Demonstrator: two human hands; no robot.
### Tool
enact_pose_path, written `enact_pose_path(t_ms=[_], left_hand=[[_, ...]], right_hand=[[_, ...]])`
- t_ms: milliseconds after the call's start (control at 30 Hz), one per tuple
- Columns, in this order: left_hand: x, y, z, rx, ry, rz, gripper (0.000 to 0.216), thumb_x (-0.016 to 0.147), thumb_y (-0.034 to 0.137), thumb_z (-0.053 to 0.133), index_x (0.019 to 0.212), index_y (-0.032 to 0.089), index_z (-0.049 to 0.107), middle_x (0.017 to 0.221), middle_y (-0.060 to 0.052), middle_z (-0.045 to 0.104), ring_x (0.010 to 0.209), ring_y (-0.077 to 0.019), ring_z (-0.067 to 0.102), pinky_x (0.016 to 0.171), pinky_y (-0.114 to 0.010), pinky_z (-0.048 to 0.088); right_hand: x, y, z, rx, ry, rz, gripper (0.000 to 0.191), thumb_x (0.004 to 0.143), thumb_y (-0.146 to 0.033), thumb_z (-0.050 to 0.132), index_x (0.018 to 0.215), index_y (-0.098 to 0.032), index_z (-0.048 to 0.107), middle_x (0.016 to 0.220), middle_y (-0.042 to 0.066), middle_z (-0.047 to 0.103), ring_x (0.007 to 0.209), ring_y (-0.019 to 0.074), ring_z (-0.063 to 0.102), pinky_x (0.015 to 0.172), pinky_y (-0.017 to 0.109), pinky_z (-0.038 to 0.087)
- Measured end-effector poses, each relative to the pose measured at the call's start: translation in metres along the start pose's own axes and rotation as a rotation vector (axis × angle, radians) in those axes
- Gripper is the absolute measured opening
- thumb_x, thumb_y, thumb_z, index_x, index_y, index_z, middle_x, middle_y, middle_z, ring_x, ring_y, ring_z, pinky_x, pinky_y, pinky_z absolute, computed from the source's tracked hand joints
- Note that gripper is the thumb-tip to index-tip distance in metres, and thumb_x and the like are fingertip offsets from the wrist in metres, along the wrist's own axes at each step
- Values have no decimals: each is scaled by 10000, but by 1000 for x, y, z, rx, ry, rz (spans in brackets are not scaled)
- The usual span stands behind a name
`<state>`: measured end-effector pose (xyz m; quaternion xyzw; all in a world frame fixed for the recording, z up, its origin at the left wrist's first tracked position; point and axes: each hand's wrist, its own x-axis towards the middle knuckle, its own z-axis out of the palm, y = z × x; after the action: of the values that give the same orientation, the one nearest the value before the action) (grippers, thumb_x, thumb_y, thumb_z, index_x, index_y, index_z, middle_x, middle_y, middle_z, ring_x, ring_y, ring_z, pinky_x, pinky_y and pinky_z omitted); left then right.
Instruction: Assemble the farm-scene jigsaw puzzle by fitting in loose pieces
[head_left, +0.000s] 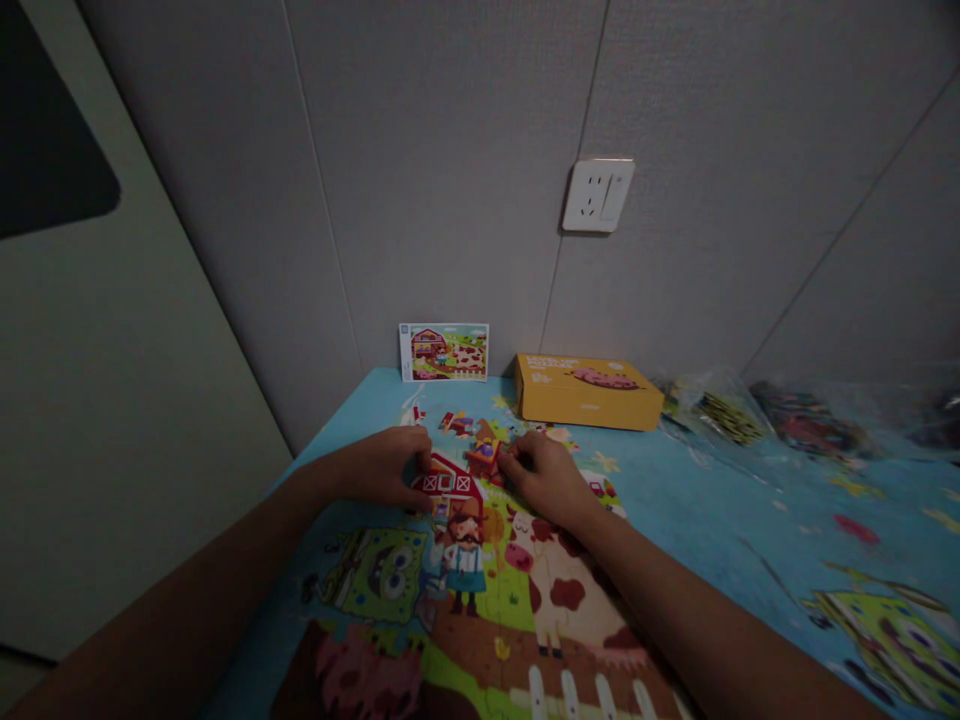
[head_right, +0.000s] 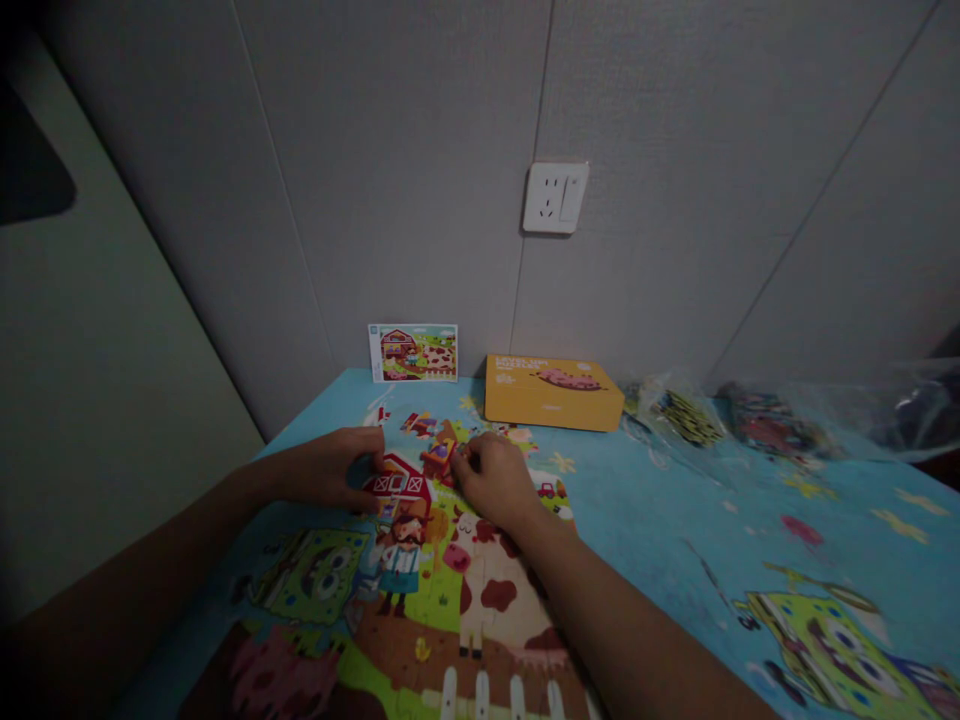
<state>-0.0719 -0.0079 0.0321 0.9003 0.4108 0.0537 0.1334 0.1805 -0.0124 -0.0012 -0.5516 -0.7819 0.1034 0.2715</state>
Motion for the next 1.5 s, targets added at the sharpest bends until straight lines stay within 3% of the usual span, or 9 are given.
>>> enact_pose_path(t_ms=[267,533,1233,1500], left_hand=[[-2,-1,-2,-33,-4,71,413,690,493,683,908,163,566,916,-49,597,826,-189,544,736,-282,412],[-6,1,-7,-41,-83,15,431,676,527,676,885,163,577,889,-38,610,788,-172,547,707,-259,409],[-3,6,-8,-140,-33,21,449,650,470,731,890,175,491,826,6,554,698,-134,481,602,-225,351],[-4,4,-7,-323,-22,94,192,853,327,561,922,173,471,680,38,581,604,-99,494,585,-204,348]], right_hand=[[0,1,2,15,2,3,260,838,-311,499,648,-168,602,674,37,605,638,143,521,598,246,314],[-1,-1,0,7,-5,6,265,837,-314,500,648,-163,607,670,40,603,638,144,516,594,244,309],[0,1,1,28,7,7,251,828,-310,504,644,-164,593,681,40,607,650,144,525,599,242,312],[0,-1,1,38,-2,19,266,828,-323,497,626,-170,577,656,34,594,633,142,519,583,243,303]])
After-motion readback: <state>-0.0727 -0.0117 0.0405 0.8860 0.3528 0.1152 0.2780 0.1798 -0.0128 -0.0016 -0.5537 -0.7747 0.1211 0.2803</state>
